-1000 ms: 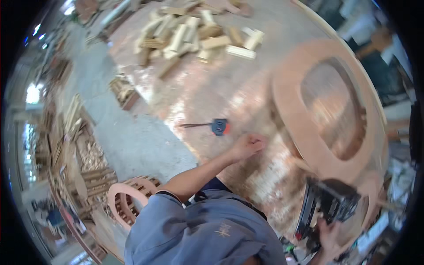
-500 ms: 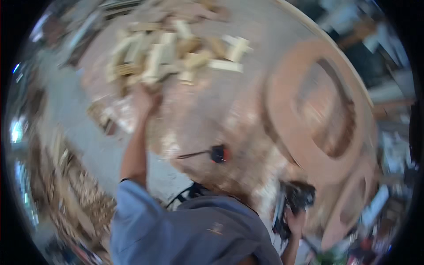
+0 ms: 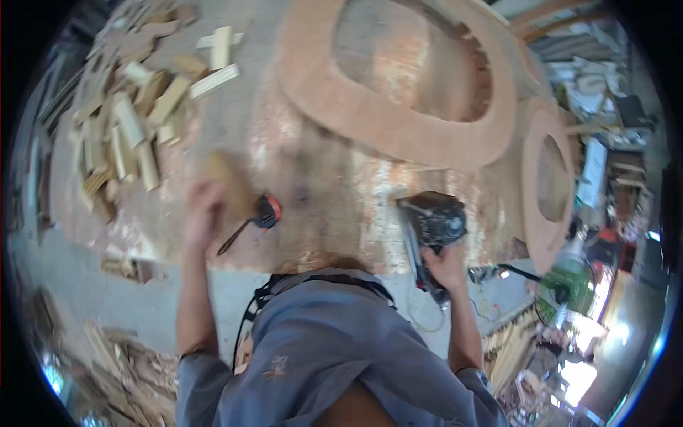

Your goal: Assembling a circular wooden frame by nailing small wooden support blocks into the interior using a pneumatic nail gun.

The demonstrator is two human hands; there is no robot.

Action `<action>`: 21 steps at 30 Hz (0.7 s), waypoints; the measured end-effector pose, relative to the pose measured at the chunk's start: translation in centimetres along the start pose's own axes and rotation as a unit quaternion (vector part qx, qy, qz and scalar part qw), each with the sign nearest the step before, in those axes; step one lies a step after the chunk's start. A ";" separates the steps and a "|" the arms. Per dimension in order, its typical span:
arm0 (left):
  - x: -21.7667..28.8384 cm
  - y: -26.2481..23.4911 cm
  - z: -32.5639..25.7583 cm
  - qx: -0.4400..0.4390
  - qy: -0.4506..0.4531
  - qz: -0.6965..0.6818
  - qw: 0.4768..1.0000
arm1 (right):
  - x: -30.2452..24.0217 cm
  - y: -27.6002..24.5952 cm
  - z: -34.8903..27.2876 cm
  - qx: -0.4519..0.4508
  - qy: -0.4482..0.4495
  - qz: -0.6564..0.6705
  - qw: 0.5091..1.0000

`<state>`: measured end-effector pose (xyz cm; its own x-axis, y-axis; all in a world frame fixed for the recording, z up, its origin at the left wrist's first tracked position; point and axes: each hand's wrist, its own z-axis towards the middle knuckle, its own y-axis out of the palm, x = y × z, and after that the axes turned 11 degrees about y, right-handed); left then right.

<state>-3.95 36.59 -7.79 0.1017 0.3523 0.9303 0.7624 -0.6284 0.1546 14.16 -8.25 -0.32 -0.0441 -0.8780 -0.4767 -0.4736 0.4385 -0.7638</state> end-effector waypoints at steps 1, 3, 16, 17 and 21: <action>-1.3 2.9 0.3 -0.072 -0.019 -0.039 0.996 | -0.6 -0.6 -0.1 -0.026 0.043 0.020 0.999; -0.1 11.0 -1.2 -0.117 0.012 -0.207 0.971 | -0.4 -0.8 0.1 -0.038 0.048 -0.011 0.998; -1.1 14.6 -0.1 0.008 -0.028 -0.074 0.997 | 1.5 -1.8 0.1 -0.026 -0.045 0.063 0.997; -0.7 13.0 0.6 0.025 -0.009 -0.044 0.999 | 2.1 -1.8 0.4 -0.031 -0.035 0.056 0.997; -0.2 4.1 6.3 0.250 0.345 0.395 0.814 | 4.5 -1.8 1.0 -0.062 -0.011 0.130 0.989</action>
<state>3.14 38.33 -9.42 0.4343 -0.6058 0.6666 0.8160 -0.0488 -0.5760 15.66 -12.83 -1.56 -0.1601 -0.7329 -0.6613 -0.5538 0.6212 -0.5544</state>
